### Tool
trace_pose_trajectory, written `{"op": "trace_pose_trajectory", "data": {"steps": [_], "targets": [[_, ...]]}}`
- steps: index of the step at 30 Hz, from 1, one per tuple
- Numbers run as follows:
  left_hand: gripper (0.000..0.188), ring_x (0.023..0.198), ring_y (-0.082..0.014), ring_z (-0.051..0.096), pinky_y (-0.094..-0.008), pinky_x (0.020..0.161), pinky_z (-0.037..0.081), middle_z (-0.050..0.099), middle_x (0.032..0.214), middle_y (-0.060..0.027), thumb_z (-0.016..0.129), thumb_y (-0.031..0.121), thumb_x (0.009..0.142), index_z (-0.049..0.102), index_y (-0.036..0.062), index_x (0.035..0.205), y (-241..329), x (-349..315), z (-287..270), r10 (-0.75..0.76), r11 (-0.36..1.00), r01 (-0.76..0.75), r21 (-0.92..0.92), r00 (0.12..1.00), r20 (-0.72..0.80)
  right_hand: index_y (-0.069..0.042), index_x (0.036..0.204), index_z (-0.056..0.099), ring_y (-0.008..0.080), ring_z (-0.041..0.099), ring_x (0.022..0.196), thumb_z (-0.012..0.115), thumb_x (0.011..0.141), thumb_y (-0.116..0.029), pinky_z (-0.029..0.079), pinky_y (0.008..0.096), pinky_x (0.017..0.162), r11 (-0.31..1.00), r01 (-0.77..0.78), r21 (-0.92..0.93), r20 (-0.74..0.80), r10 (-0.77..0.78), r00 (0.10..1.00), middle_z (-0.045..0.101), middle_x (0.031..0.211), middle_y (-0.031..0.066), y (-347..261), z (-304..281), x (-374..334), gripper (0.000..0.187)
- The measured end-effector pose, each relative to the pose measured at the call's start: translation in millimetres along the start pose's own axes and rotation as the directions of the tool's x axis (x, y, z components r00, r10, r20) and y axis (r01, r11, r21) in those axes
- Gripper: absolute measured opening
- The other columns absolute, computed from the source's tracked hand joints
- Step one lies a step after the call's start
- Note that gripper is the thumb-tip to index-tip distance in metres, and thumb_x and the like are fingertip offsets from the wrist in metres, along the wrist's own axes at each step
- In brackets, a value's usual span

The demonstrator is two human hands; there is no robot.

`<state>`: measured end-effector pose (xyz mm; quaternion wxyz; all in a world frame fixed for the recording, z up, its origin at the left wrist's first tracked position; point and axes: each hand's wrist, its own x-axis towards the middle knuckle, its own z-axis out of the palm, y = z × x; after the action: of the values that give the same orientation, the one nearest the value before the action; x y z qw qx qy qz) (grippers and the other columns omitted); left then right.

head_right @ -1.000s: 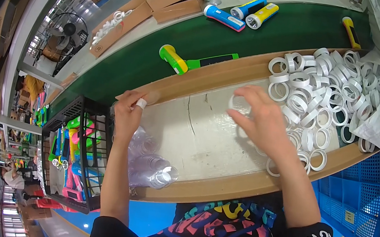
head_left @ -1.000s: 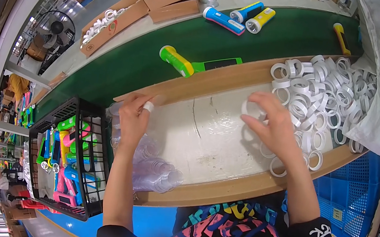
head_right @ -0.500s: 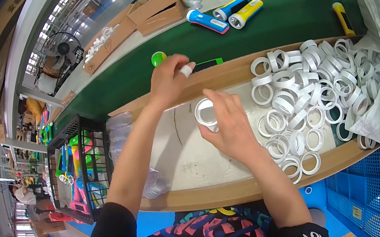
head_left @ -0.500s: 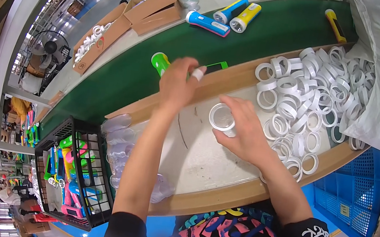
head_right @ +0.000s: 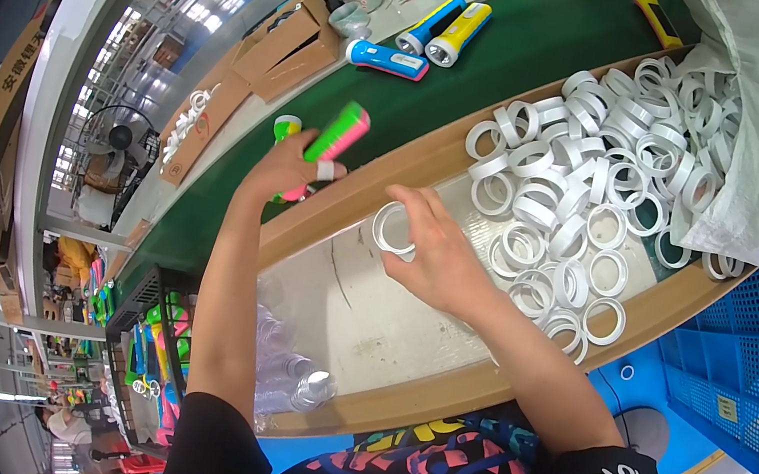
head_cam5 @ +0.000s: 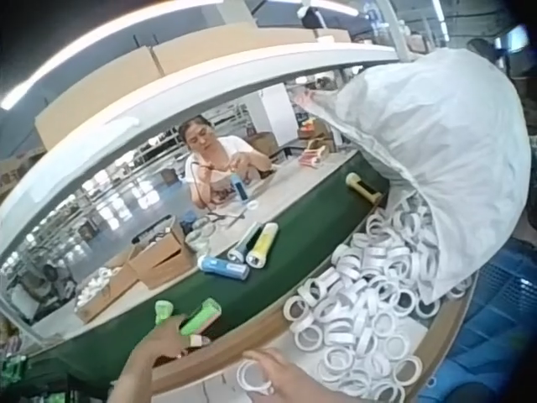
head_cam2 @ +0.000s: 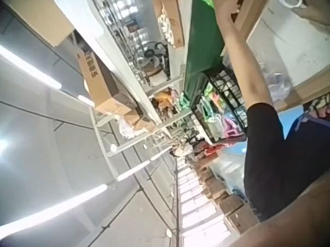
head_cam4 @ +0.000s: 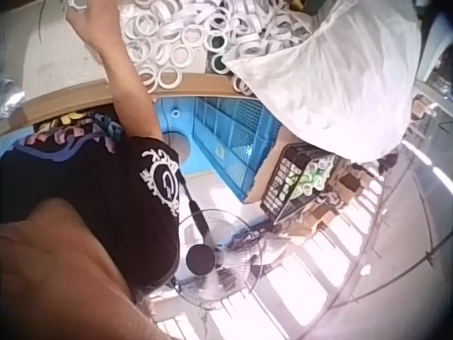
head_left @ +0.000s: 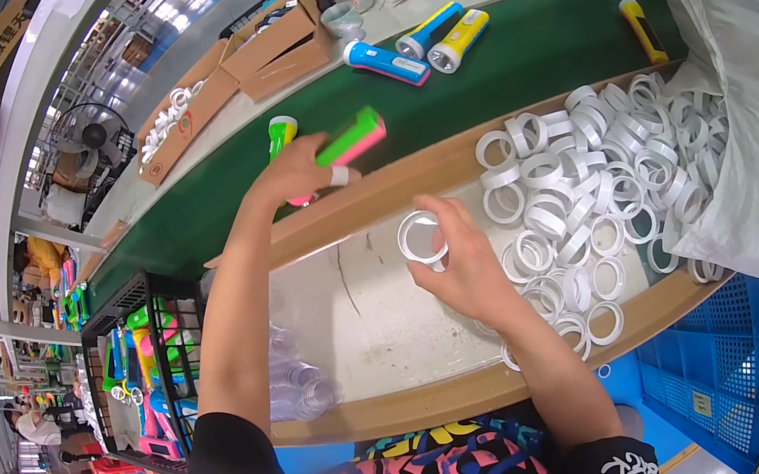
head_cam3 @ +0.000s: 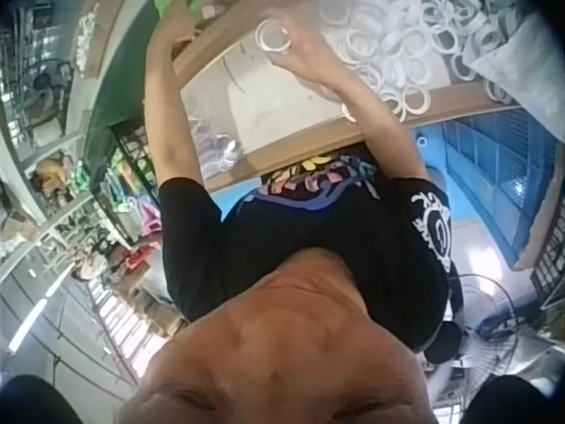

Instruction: Assembling plastic toy flashlights by fitting white rings onto the bodies.

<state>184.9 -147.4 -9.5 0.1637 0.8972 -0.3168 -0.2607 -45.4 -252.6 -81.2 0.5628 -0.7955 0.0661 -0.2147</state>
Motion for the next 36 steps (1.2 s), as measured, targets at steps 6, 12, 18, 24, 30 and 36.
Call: {"op": "trace_pose_trajectory", "data": {"steps": [6, 12, 18, 24, 30, 36], "targets": [[0.054, 0.078, -0.0124, 0.055, -0.0274, 0.067, 0.046, 0.056, 0.086, -0.0041, 0.07, 0.047, 0.076, 0.056, 0.0013, 0.102, 8, -54, -5, 0.228, 0.6, -0.491, -0.631, 0.862, -0.453, 0.002, 0.131, 0.033, 0.0269, 0.054, 0.079, 0.069, 0.069, -0.01, 0.047, 0.0372, 0.076, 1.0, 0.027, -0.006, 0.038, -0.027, 0.999, 0.05, 0.117, 0.0202, 0, 14, -2, 0.073], [0.079, 0.08, -0.0179, 0.057, -0.0321, 0.069, 0.05, 0.053, 0.088, -0.0056, 0.067, 0.068, 0.064, 0.049, 0.0016, 0.103, 33, -97, 35, 0.351, 0.36, -0.555, -0.75, 0.825, -0.442, -0.002, 0.133, 0.031, 0.0323, 0.059, 0.093, 0.073, 0.068, -0.013, 0.049, 0.0379, 0.079, 0.979, 0.012, 0.203, 0.02, -0.016, 1.0, 0.056, 0.11, 0.02, -3, 28, -7, 0.078], [0.066, 0.087, -0.0165, 0.058, -0.0282, 0.071, 0.046, 0.058, 0.095, -0.0054, 0.085, 0.025, 0.057, 0.057, 0.0035, 0.112, 30, -123, 33, 0.851, 0.262, -0.9, -0.348, 0.385, -0.358, -0.007, 0.131, 0.034, 0.0179, 0.059, 0.084, 0.072, 0.071, -0.004, 0.048, 0.0287, 0.073, 0.904, -0.231, 0.36, 0.371, 0.089, 0.924, 0.058, 0.106, 0.0132, -18, 31, -14, 0.071], [0.045, 0.094, -0.0282, 0.057, -0.0399, 0.087, 0.04, 0.065, 0.099, -0.0083, 0.07, 0.019, 0.072, 0.061, 0.002, 0.112, 32, -152, 41, 0.915, 0.267, -0.875, -0.404, 0.361, -0.177, -0.007, 0.12, 0.046, 0.0086, 0.053, 0.08, 0.071, 0.072, -0.001, 0.045, 0.0237, 0.07, 0.853, -0.228, 0.469, 0.449, -0.009, 0.893, 0.058, 0.103, 0.0046, -16, 23, -12, 0.054], [0.052, 0.102, -0.03, 0.054, -0.0428, 0.087, 0.048, 0.052, 0.113, -0.0183, 0.076, 0.029, 0.073, 0.051, 0.0166, 0.117, -13, -175, 61, 0.699, 0.222, -0.867, -0.446, 0.46, -0.547, -0.004, 0.105, 0.053, 0.0198, 0.058, 0.078, 0.073, 0.07, -0.011, 0.046, 0.0285, 0.067, 0.981, 0.074, 0.181, 0.295, -0.126, 0.947, 0.058, 0.092, 0.0068, -32, 15, -17, 0.041], [0.074, 0.105, -0.0303, 0.055, -0.043, 0.087, 0.049, 0.053, 0.113, -0.0171, 0.08, 0.028, 0.069, 0.038, 0.0116, 0.128, -27, -196, 77, 0.329, 0.349, -0.638, -0.686, 0.769, -0.548, -0.002, 0.116, 0.046, 0.0339, 0.059, 0.086, 0.073, 0.072, -0.015, 0.049, 0.0391, 0.075, 0.966, 0.25, -0.073, 0.318, -0.215, 0.923, 0.058, 0.098, 0.0161, -60, 10, -28, 0.053]]}}
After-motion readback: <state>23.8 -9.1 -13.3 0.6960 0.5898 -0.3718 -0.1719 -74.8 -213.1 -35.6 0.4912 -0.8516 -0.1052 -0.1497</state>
